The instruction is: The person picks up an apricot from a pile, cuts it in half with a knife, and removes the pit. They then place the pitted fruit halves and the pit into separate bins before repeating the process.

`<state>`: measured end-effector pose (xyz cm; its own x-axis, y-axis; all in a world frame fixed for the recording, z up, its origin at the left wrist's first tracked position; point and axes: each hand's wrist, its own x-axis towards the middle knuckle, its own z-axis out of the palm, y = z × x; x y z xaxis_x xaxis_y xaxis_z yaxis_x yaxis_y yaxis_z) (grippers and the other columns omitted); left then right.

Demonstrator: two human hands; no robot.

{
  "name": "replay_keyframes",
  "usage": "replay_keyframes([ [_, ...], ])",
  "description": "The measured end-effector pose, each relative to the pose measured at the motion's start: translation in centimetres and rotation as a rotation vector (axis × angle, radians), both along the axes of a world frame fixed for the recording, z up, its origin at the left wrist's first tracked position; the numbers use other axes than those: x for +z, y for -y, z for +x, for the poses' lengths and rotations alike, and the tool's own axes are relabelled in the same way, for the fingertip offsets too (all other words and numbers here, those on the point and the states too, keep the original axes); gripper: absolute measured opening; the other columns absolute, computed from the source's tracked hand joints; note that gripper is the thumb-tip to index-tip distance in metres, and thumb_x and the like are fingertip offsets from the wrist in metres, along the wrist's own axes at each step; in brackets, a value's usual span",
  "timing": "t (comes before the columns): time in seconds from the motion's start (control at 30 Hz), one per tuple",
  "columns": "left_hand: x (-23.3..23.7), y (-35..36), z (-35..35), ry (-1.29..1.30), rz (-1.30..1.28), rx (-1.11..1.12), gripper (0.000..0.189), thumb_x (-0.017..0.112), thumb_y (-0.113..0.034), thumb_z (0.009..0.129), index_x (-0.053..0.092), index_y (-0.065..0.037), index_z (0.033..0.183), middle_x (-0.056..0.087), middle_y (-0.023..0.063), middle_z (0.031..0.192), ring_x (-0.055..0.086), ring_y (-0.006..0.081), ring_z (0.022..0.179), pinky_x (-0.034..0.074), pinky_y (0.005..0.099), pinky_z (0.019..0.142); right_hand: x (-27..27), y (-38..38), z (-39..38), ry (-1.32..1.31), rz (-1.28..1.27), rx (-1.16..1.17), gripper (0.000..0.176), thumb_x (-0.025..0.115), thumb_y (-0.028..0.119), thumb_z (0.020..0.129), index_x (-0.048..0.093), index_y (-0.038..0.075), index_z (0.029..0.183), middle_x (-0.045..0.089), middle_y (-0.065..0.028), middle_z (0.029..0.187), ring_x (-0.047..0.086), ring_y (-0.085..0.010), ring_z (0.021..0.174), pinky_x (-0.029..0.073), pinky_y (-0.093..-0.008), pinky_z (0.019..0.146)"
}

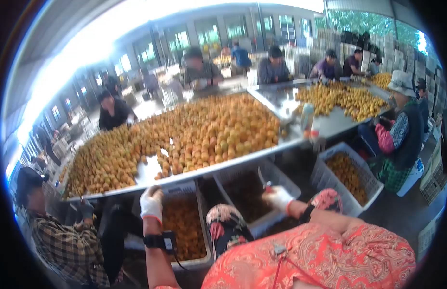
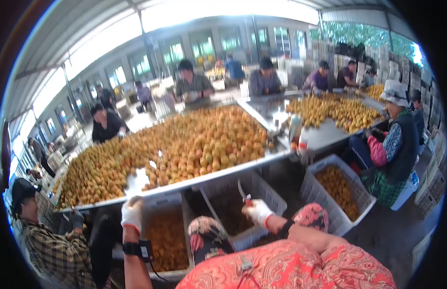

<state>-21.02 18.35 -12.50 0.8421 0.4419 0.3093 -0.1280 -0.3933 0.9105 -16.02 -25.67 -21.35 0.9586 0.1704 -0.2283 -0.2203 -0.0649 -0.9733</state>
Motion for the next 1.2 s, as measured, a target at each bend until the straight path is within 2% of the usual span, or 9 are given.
replay_keyframes([
  [0.17, 10.0, 7.2, -1.5, -0.145, 0.521, -0.178, 0.02, 0.062, -0.018, 0.089, 0.071, -0.006, 0.103, 0.069, 0.0114, 0.088, 0.067, 0.0235, 0.087, 0.051, 0.034, 0.08, 2.4, 0.6, -1.2, 0.017, -0.092, 0.011, 0.012, 0.068, 0.02, 0.083, 0.065, 0.008, 0.081, 0.057, -0.0017, 0.062, 0.049, -0.0119, 0.045, 0.036, -0.03, 0.042],
  [0.27, 13.6, 9.7, 0.5, 0.254, 1.003, -0.158, 0.023, 0.07, -0.021, 0.082, 0.074, -0.005, 0.099, 0.07, 0.0194, 0.093, 0.069, 0.0351, 0.086, 0.055, 0.0402, 0.078, 2.9, 0.7, -2.1, 0.068, -0.07, 0.027, 0.015, 0.066, 0.022, 0.083, 0.063, 0.009, 0.079, 0.055, -0.0009, 0.06, 0.047, -0.0112, 0.044, 0.033, -0.0291, 0.041],
  [0.37, 20.4, 15.9, -2.2, 0.359, 1.149, -0.353, 0.023, 0.066, -0.018, 0.084, 0.071, -0.005, 0.102, 0.069, 0.018, 0.089, 0.068, 0.0359, 0.085, 0.055, 0.0415, 0.076, 4.2, 0.7, -3.3, 0.099, -0.099, 0.043, 0.015, 0.066, 0.023, 0.083, 0.061, 0.01, 0.078, 0.054, -0.0004, 0.059, 0.045, -0.0111, 0.043, 0.032, -0.0288, 0.041],
  [0.47, 24.9, 22.2, -6.4, 0.54, 1.226, -0.502, 0.023, 0.06, -0.021, 0.084, 0.069, -0.004, 0.096, 0.068, 0.0192, 0.088, 0.067, 0.037, 0.087, 0.053, 0.0447, 0.082, 5.6, 0.6, -4.3, 0.093, -0.113, 0.046, 0.012, 0.067, 0.022, 0.085, 0.061, 0.011, 0.083, 0.054, -0.0002, 0.06, 0.045, -0.0107, 0.042, 0.032, -0.0285, 0.04],
  [0.5, 25.4, 23.5, -6.8, 0.778, 1.239, -0.572, 0.022, 0.064, -0.013, 0.08, 0.067, -0.002, 0.1, 0.066, 0.0187, 0.082, 0.067, 0.0356, 0.078, 0.054, 0.0413, 0.071, 5.6, 0.7, -4.3, 0.072, -0.123, 0.041, 0.011, 0.066, 0.021, 0.086, 0.062, 0.011, 0.084, 0.054, -0.0002, 0.06, 0.044, -0.0106, 0.042, 0.032, -0.0285, 0.04],
  [0.67, 28.1, 27.3, -12.0, 0.922, 1.258, -0.659, 0.022, 0.064, -0.017, 0.083, 0.069, -0.007, 0.101, 0.066, 0.0168, 0.081, 0.066, 0.0314, 0.074, 0.054, 0.0389, 0.068, 5.8, 1.1, -5.5, 0.06, -0.129, 0.049, 0.014, 0.066, 0.021, 0.086, 0.063, 0.008, 0.087, 0.057, -0.0009, 0.064, 0.048, -0.0104, 0.05, 0.035, -0.0273, 0.044],
  [0.93, 30.3, 27.7, -10.7, 1.079, 1.202, -0.546, 0.023, 0.065, -0.019, 0.082, 0.069, -0.006, 0.101, 0.066, 0.0172, 0.081, 0.067, 0.0332, 0.075, 0.054, 0.0407, 0.07, 5.4, 1.0, -5.6, 0.175, -0.192, 0.07, 0.015, 0.066, 0.02, 0.083, 0.063, 0.006, 0.083, 0.058, -0.0013, 0.066, 0.051, -0.0116, 0.059, 0.041, -0.0298, 0.055],
  [1.07, 31.9, 26.8, -8.6, 1.206, 1.15, -0.413, 0.023, 0.066, -0.02, 0.082, 0.069, -0.006, 0.101, 0.067, 0.0174, 0.081, 0.067, 0.0341, 0.076, 0.054, 0.0415, 0.07, 5.3, 1.3, -5.4, 0.15, -0.235, 0.059, 0.012, 0.067, 0.021, 0.083, 0.066, 0.01, 0.084, 0.056, 0.002, 0.066, 0.046, -0.0088, 0.051, 0.034, -0.0271, 0.046],
  [1.2, 33.1, 25.8, -7.2, 1.28, 1.097, -0.331, 0.024, 0.066, -0.021, 0.082, 0.069, -0.006, 0.101, 0.067, 0.0176, 0.082, 0.067, 0.035, 0.077, 0.054, 0.0424, 0.071, 5.7, 1.8, -4.9, 0.163, -0.196, 0.034, 0.008, 0.071, 0.017, 0.083, 0.069, 0.009, 0.086, 0.06, 0.0009, 0.068, 0.051, -0.0097, 0.055, 0.039, -0.028, 0.05],
])
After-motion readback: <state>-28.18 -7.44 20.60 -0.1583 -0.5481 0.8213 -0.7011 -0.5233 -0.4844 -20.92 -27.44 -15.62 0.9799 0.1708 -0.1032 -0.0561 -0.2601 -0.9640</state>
